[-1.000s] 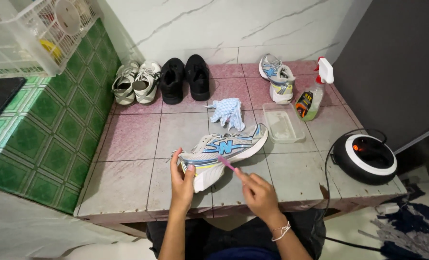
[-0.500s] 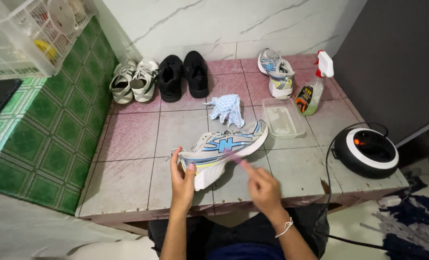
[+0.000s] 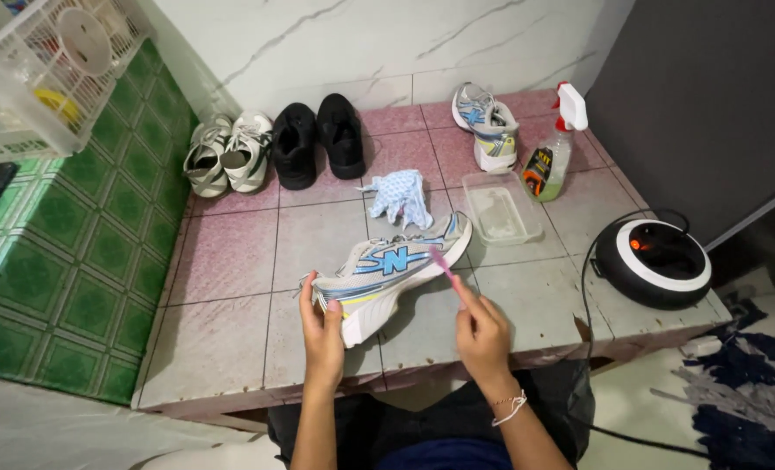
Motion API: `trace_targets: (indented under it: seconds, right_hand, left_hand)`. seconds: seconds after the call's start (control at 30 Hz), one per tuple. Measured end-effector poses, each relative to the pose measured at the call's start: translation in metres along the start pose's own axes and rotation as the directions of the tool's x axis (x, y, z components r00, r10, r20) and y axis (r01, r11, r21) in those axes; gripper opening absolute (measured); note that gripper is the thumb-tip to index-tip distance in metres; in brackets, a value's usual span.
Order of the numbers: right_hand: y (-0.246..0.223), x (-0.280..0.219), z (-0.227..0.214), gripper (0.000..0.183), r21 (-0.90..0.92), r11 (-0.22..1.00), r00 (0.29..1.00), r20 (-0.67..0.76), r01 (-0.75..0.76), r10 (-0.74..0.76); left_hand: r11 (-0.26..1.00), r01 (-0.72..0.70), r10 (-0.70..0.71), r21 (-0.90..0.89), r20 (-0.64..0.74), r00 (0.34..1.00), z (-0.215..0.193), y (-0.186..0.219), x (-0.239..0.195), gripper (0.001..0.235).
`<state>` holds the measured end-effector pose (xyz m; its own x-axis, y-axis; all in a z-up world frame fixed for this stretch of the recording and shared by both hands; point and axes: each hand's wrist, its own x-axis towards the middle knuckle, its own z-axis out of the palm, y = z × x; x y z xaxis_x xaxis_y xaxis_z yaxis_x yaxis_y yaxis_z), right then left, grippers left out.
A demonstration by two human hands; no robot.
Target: The person scrubs a white and blue sneaker with a pink toothbrush, focusing on the side panels and the sole. They hold the shoe with their left hand and scrub with their right hand, rotating the shoe to access different areas.
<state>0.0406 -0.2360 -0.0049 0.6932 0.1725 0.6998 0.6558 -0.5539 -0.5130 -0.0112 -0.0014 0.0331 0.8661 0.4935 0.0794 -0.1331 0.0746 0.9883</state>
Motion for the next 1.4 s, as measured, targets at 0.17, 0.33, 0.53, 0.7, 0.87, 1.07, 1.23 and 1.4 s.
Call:
trace_targets:
  seconds: [0.17,0.33,0.53,0.7,0.87,1.07,1.23,1.4]
  right_hand:
    - [0.001,0.0,0.0,0.056,0.039,0.994,0.989,0.105,0.098,-0.102]
    - [-0.003,0.0,-0.004,0.059,0.059,0.99,0.971,0.196,0.128,-0.137]
    - [-0.006,0.002,0.0,0.058,0.139,0.988,0.968,0.231,0.073,-0.103]
    - [-0.018,0.013,0.001,0.052,0.173,0.984,0.984,0.161,0.045,-0.073]
    - [-0.021,0.009,0.015,0.054,0.166,0.985,0.973,0.214,0.048,-0.083]
    - [-0.023,0.007,0.02,0.05,0.138,0.986,0.974,0.191,0.098,-0.124]
    - [-0.015,-0.002,0.023,0.05,0.176,0.979,0.959,0.243,0.104,-0.146]
    - [-0.03,0.008,0.012,0.049,0.205,0.978,0.988,0.132,0.048,-0.077]
  left_hand:
    - [1.0,-0.013,0.013,0.001,-0.003,1.0,0.0,-0.003,0.002,0.074]
    - [0.997,-0.018,0.018,-0.077,0.004,1.0,0.0,-0.007,0.003,0.075]
    - [0.996,0.024,-0.024,-0.08,0.011,1.0,0.001,0.002,-0.001,0.075]
    - [0.997,0.06,-0.06,-0.051,0.007,0.998,0.001,0.011,-0.004,0.074]
    - [0.995,0.027,-0.026,-0.1,0.018,1.0,0.001,0.007,-0.002,0.076]
    - [0.995,0.045,-0.042,-0.084,0.033,0.999,0.001,0.009,-0.003,0.074]
    - [0.994,0.037,-0.033,-0.101,0.039,0.999,0.001,0.009,-0.005,0.074]
    - [0.996,0.023,-0.019,-0.091,0.046,0.999,0.001,0.009,-0.005,0.074]
